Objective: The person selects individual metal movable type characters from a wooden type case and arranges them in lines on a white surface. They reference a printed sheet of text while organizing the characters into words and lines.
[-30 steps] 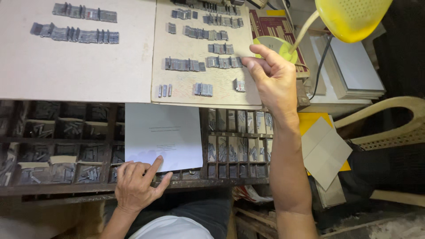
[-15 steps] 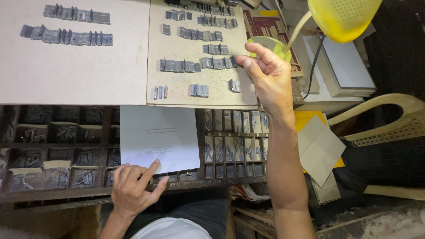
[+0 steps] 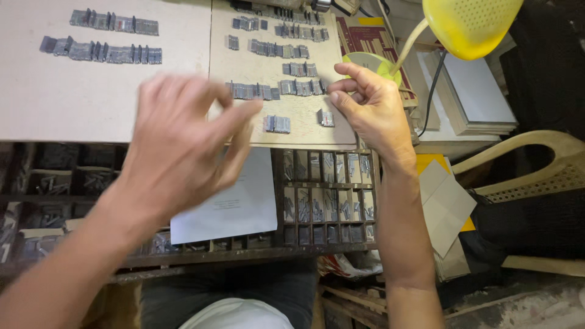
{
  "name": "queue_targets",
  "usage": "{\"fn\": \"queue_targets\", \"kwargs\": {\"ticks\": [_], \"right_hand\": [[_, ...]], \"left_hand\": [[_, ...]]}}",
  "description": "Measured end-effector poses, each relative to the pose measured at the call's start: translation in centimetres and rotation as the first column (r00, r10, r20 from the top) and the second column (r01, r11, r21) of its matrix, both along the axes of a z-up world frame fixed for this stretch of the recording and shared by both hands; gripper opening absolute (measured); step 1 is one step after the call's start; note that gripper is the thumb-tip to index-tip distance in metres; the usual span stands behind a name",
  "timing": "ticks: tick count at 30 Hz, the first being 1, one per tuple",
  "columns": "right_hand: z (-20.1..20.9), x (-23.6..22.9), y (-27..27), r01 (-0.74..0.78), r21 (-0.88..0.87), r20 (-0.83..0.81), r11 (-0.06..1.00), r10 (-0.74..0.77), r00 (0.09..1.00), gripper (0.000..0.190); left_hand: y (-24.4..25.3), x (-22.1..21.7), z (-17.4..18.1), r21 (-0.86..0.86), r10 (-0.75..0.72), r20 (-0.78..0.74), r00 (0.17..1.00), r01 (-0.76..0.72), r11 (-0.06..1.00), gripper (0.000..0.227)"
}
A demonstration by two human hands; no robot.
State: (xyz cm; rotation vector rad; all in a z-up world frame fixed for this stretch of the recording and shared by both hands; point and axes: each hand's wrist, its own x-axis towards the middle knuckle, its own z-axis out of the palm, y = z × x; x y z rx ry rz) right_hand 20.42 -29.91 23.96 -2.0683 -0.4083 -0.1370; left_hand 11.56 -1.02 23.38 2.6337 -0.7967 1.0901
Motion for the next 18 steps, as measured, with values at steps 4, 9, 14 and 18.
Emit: {"fn": "queue_targets", "kwargs": {"ticks": [4, 9, 14, 18], "right_hand": [[0.6, -0.1, 0.5, -0.042, -0.14, 0.056, 0.989, 0.051, 0.997, 0.042], [1.4, 0.3, 1.1, -0.041, -0.209, -0.011, 0.977, 0.04, 0.999, 0.04], [2.6, 0.6, 1.6, -0.048, -0.381, -0.052, 0.923, 0.031, 0.998, 0.038], [3.1, 0.8, 1.4, -0.066, -0.339, -0.153, 0.938, 0.014, 0.988, 0.034]], "left_hand": [[-2.2, 5.6, 1.1, 0.116, -0.008, -0.276, 0.961, 0.042, 0.992, 0.022], [-3.7, 7.8, 0.6, 0.212, 0.026, -0.139, 0.99, 0.004, 0.977, 0.024], [-3.9, 8.4, -0.5, 0.238, 0.034, -0.019, 0.999, -0.029, 0.971, 0.021], [-4.1, 8.6, -0.8, 0.213, -0.002, 0.013, 1.0, -0.001, 0.977, 0.02]]}}
